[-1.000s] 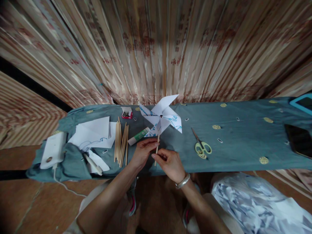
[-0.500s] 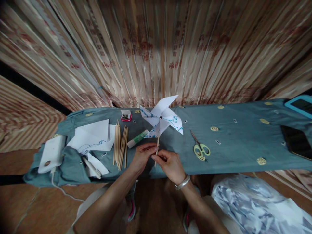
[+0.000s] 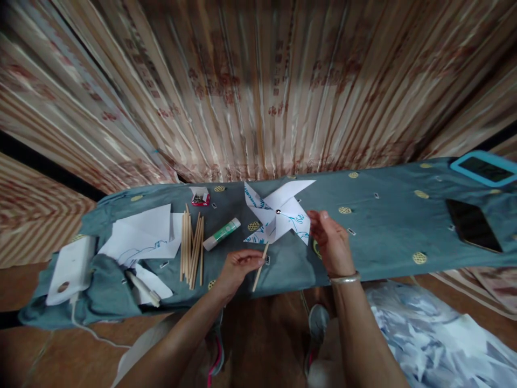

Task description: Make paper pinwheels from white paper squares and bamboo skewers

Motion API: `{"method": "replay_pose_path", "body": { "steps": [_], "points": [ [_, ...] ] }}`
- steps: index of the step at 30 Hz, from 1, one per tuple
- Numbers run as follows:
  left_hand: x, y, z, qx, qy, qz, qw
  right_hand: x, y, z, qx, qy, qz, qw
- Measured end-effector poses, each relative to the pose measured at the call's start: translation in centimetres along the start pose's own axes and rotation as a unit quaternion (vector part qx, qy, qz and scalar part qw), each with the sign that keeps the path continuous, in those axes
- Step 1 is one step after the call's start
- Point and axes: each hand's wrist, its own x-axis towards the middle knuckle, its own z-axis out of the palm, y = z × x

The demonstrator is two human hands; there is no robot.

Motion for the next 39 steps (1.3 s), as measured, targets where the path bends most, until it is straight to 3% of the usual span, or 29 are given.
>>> {"method": "replay_pose_path", "body": {
  "steps": [8,19,39],
  "points": [
    [0.4,-0.6,0.0,0.0,0.008,0.004,1.0,-0.6,0.1,1.0,0.049,-0.011,0.027,0.998],
    [0.2,0.1,0.0,-0.02,0.016,0.015,1.0,-1.2,0.0,1.7,0.025,-0.021,0.088,0.996],
    [0.3,0.1,0.0,-0.017,0.039,0.043,0.998,-2.2,1.2,2.7,0.0,-0.089,0.081,0.993]
  ]
}}
